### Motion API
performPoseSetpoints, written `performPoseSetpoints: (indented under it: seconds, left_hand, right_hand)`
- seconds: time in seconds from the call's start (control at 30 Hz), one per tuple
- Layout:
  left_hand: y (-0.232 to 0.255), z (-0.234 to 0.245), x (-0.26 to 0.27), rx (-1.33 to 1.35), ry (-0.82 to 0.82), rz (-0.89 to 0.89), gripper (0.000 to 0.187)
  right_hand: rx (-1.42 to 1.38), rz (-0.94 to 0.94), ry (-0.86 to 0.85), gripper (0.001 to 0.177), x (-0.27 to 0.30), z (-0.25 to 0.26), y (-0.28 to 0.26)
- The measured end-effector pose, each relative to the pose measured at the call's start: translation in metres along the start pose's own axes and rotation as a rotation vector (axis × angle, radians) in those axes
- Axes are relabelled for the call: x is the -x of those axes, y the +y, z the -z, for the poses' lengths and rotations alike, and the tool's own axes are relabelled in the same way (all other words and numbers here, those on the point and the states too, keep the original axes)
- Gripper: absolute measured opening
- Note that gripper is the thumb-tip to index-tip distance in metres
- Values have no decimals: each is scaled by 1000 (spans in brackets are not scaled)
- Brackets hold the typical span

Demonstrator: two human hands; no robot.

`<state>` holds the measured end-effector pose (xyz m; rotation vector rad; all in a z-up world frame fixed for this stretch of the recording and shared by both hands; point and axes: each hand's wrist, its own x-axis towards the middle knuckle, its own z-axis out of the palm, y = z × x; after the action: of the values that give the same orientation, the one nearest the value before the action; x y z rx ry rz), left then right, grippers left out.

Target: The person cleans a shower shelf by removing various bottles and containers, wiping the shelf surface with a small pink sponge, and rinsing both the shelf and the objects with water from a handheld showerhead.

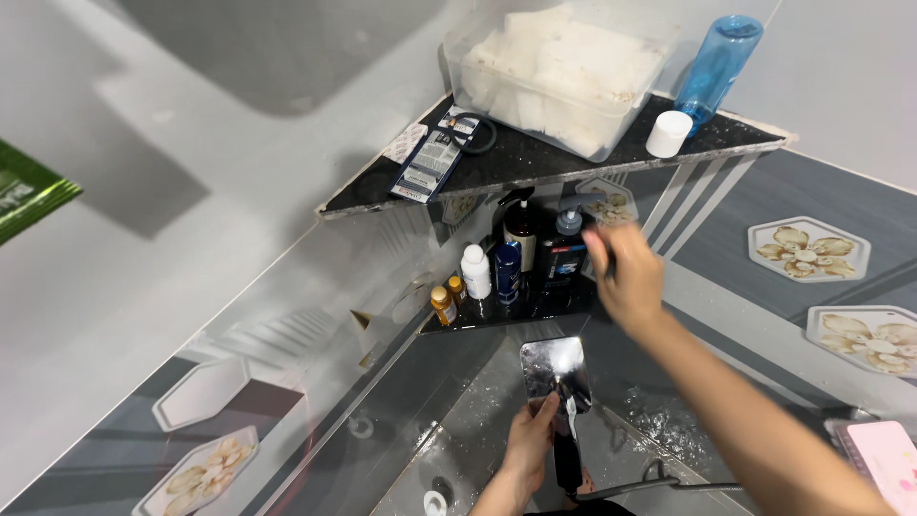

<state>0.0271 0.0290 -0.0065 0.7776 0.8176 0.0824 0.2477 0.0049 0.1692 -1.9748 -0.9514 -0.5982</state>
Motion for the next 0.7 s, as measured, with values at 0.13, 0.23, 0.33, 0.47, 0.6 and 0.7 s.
performPoseSetpoints:
  seconds: [0.13, 0.23, 0.33, 0.47, 0.6, 0.7]
  left_hand:
    - [-8, 4, -8, -7, 33, 16, 34]
    - [-4, 10, -8, -23, 68, 63, 35]
    - [2, 17, -2, -1, 56, 26, 39]
    - [10, 22, 5, 22, 89, 42, 39]
    - [16, 23, 11, -3, 98, 56, 39]
    - [16, 22, 10, -8, 94, 48, 37]
  right_hand:
    - [362, -159, -130, 42, 37, -10, 19]
    - [410, -150, -265, 43, 50, -24, 34]
    - [381, -284, -464, 41, 45, -36, 55]
    - [318, -324, -515, 41, 33, -51, 73]
    - [225, -253, -371, 40, 28, -56, 74]
    - [200, -251, -381, 36, 21, -56, 76]
